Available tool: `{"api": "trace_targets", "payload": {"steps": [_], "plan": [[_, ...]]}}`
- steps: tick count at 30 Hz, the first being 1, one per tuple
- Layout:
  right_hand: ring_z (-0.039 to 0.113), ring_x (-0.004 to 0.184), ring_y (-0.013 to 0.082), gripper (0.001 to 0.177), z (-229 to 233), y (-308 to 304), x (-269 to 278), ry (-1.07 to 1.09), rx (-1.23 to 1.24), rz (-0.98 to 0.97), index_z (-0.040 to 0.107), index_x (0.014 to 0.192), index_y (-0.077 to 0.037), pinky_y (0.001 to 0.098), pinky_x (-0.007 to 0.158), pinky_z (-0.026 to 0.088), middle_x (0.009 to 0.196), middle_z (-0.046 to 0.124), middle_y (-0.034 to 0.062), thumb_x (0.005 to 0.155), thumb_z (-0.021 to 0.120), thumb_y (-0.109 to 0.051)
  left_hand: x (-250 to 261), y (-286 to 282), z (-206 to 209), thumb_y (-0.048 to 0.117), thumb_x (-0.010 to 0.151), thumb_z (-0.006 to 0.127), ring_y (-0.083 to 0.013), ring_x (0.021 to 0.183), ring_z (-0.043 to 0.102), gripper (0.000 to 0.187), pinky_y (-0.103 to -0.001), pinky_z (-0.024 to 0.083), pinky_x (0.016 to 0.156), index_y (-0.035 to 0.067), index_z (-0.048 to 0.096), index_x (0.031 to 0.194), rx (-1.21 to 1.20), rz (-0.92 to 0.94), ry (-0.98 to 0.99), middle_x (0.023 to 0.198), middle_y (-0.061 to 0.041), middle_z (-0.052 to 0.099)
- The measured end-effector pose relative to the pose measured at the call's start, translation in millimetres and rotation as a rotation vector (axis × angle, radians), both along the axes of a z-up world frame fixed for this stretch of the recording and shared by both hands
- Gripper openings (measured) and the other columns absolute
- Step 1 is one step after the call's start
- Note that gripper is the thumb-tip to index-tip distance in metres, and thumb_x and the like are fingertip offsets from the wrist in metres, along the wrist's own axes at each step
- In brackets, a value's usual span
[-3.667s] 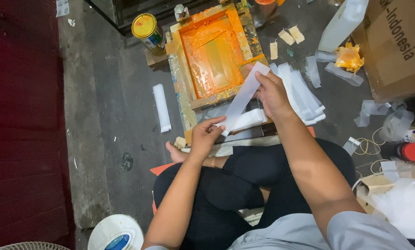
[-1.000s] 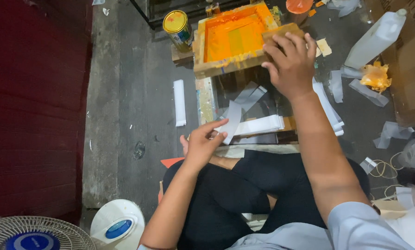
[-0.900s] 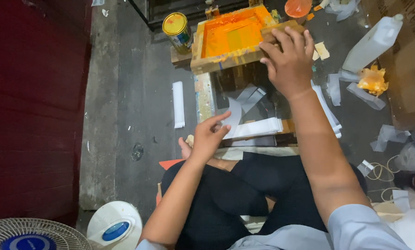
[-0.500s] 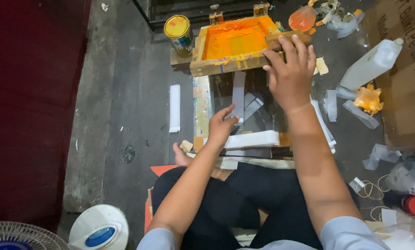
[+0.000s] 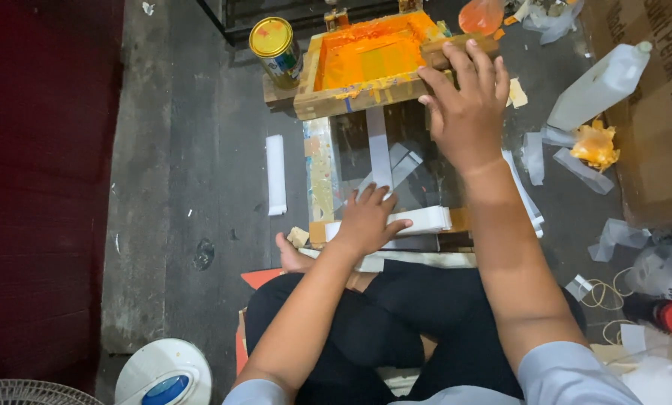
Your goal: The person sits on the floor and uses a squeegee to spread orange ink across a screen printing frame. They place white rectangular sheets under the frame, pull the squeegee across the screen to apply ink, and then lift the printed sheets to place them on the floor.
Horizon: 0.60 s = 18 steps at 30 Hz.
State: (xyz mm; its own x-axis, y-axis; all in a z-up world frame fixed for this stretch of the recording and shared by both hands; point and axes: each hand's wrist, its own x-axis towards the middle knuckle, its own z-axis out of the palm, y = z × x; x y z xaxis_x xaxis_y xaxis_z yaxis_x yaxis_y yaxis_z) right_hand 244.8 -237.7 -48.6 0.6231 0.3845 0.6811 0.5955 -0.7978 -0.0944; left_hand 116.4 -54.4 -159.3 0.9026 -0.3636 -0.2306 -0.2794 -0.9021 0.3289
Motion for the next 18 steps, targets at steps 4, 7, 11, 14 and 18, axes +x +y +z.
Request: {"api": "trace_targets", "payload": {"steps": [4,7,11,14,18], "plan": [[0.047,0.14,0.0438,0.035,-2.0,-1.0,-0.5,-0.005,-0.02,-0.01,0.072,0.132,-0.014,0.0666,0.113,0.032,0.148,0.059,0.0171,0.099,0.084,-0.006,5.4,-3.6,-14.6,0.065,0.099,0.04,-0.0415,0.148,0.033,0.075,-0.061,0.026,0.116,0.007,0.051,0.147,-0.086,0.014,-0.059,0.157,-0.018,0.043],[0.047,0.14,0.0438,0.034,-4.0,-0.7,-1.3,0.004,-0.011,-0.008,0.072,0.131,-0.014,0.0676,0.112,0.032,0.148,0.059,0.0171,0.1,0.081,-0.007,10.4,-1.5,-21.6,0.066,0.1,0.037,-0.0398,0.15,0.03,0.08,-0.058,0.023,0.119,0.004,0.046,0.15,-0.102,-0.003,-0.095,0.158,-0.02,0.041],[0.047,0.14,0.0433,0.034,-5.3,-0.6,-1.5,0.013,-0.006,-0.013,0.072,0.131,-0.016,0.0672,0.112,0.032,0.148,0.059,0.016,0.099,0.082,-0.008,13.2,0.9,-16.3,0.066,0.1,0.035,-0.0392,0.155,0.02,0.083,-0.059,0.014,0.122,0.003,0.039,0.154,-0.114,0.015,-0.017,0.164,-0.02,0.031],[0.047,0.14,0.0428,0.035,-5.7,0.0,-2.5,0.015,-0.003,-0.018,0.072,0.131,-0.015,0.0668,0.113,0.032,0.148,0.059,0.0154,0.099,0.083,-0.007,13.7,1.2,-11.6,0.064,0.1,0.037,-0.0387,0.156,0.017,0.082,-0.059,0.012,0.123,0.003,0.036,0.155,-0.102,0.028,0.021,0.166,-0.02,0.028],[0.047,0.14,0.0414,0.034,-7.2,-0.4,-1.9,-0.008,-0.016,-0.027,0.073,0.13,-0.016,0.066,0.112,0.033,0.147,0.06,0.0147,0.099,0.083,-0.008,14.7,1.3,-12.6,0.063,0.1,0.039,-0.0373,0.156,0.018,0.082,-0.06,0.012,0.123,0.003,0.036,0.156,-0.108,0.032,0.006,0.166,-0.019,0.028]]}}
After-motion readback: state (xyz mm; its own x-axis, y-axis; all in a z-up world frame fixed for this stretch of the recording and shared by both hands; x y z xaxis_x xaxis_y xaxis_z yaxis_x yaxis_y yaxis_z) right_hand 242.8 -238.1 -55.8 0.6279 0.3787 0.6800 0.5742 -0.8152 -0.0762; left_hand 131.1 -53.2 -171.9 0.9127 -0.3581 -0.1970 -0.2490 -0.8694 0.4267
